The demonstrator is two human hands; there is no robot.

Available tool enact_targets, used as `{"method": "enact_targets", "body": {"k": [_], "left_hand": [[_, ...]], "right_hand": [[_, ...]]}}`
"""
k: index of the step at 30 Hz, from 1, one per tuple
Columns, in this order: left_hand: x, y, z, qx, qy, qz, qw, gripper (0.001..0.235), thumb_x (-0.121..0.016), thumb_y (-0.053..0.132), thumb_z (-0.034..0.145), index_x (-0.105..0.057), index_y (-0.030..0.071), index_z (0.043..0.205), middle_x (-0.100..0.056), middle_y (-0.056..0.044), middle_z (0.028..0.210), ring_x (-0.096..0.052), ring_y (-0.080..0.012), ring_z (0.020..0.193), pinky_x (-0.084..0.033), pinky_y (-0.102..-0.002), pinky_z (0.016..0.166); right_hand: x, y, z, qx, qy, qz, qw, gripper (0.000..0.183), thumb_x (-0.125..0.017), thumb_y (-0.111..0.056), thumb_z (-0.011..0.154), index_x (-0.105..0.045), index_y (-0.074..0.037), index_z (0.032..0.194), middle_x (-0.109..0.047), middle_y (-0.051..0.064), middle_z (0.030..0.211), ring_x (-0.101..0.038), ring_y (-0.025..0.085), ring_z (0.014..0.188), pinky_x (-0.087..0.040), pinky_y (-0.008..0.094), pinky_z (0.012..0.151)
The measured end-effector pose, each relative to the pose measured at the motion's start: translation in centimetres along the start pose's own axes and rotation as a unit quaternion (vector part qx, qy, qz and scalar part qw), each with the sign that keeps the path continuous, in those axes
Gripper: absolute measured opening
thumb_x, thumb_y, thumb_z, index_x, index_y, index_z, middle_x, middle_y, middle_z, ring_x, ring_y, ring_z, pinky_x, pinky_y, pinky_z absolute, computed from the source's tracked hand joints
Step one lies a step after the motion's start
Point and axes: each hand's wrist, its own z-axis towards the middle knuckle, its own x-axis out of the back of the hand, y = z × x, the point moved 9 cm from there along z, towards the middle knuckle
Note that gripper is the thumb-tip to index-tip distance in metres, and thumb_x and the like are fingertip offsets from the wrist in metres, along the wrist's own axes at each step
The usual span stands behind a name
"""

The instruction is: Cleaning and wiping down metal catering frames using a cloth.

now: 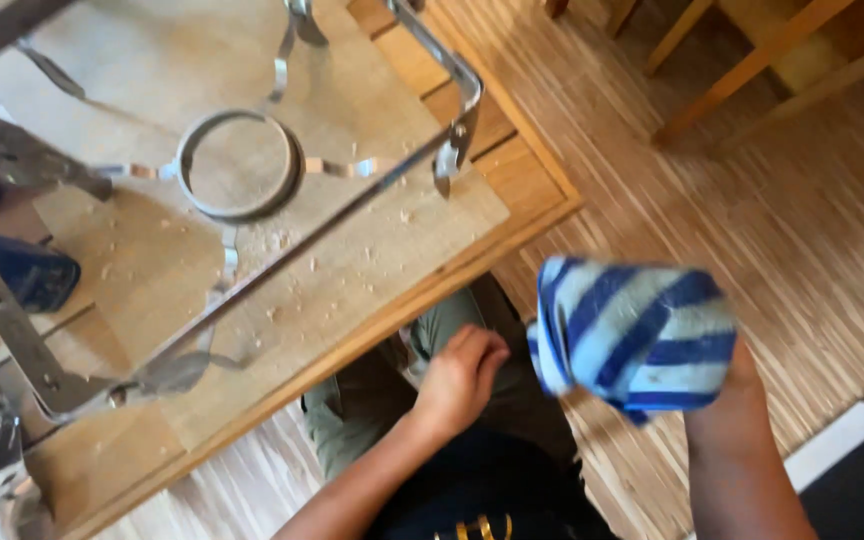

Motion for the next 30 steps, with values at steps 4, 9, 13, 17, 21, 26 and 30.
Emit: {"method": "enact_targets", "body": {"k": [4,9,13,17,21,26,30], "left_hand": [[3.8,6.8,0.0,-0.034,0.029,-0.051,0.998,0.006,-0.07,0.005,0.094,-0.066,0.004,0.098,-0.065,-0.014,0.095,-0.067,-0.0332,0.089,-0.055,-0.04,0.077],[8.1,12.6,-0.2,-0.091,0.118,-0.056,0.987,0.013,-0.078,0.005,0.091,-0.07,0.008,0.101,-0.066,-0.008,0.098,-0.065,-0.0261,0.088,-0.054,-0.034,0.078],[10.0,15.0,-0.1,-0.139,0.162,0.037,0.976,0.016,-0.082,0.009,0.087,-0.074,0.011,0.101,-0.065,-0.005,0.099,-0.062,-0.0264,0.092,-0.05,-0.036,0.081],[12.0,15.4,-0.7,-0.116,0.184,0.153,0.964,0.016,-0.081,0.015,0.087,-0.076,0.016,0.102,-0.066,-0.003,0.102,-0.06,-0.0272,0.1,-0.045,-0.042,0.091],[13.4,16.1,-1.6,-0.124,0.189,0.223,0.948,0.023,-0.077,0.017,0.089,-0.076,0.017,0.112,-0.065,-0.004,0.114,-0.058,-0.029,0.112,-0.042,-0.048,0.106],[15.4,18.4,-1.9,-0.142,0.183,0.289,0.929,0.033,-0.075,0.017,0.09,-0.073,0.012,0.122,-0.064,-0.01,0.128,-0.057,-0.0315,0.119,-0.039,-0.054,0.114],[18.6,20.1,-2.4,-0.159,0.209,0.296,0.919,0.037,-0.076,0.013,0.09,-0.07,0.008,0.126,-0.063,-0.013,0.134,-0.057,-0.0326,0.123,-0.043,-0.05,0.111]], "right_hand": [[-6.0,-0.5,-0.8,-0.004,-0.01,0.008,1.0,0.06,-0.066,-0.031,0.087,-0.058,0.007,0.133,-0.068,0.025,0.126,-0.069,0.037,0.11,-0.056,0.052,0.092],[-3.6,3.6,-0.3,-0.022,-0.046,0.018,0.999,0.061,-0.066,-0.03,0.088,-0.058,0.008,0.135,-0.068,0.026,0.127,-0.069,0.038,0.111,-0.056,0.053,0.092],[-1.7,8.2,0.5,-0.046,-0.093,0.02,0.994,0.062,-0.066,-0.03,0.088,-0.057,0.009,0.135,-0.068,0.027,0.127,-0.069,0.039,0.111,-0.056,0.054,0.093],[-2.9,10.4,2.5,-0.081,-0.068,0.04,0.994,0.058,-0.062,-0.032,0.092,-0.059,0.009,0.133,-0.068,0.026,0.125,-0.07,0.039,0.109,-0.057,0.054,0.092],[-9.1,10.1,2.7,-0.11,-0.046,0.052,0.991,0.049,-0.053,-0.031,0.098,-0.063,0.008,0.127,-0.071,0.026,0.119,-0.071,0.039,0.103,-0.058,0.053,0.088],[-17.0,8.0,2.7,-0.079,-0.053,0.048,0.994,0.049,-0.049,-0.032,0.102,-0.061,0.006,0.131,-0.071,0.024,0.12,-0.071,0.038,0.104,-0.058,0.052,0.088],[-26.4,5.7,2.0,-0.054,-0.207,0.148,0.965,0.047,-0.047,-0.031,0.106,-0.06,0.005,0.131,-0.07,0.027,0.12,-0.07,0.043,0.104,-0.059,0.058,0.084]]}}
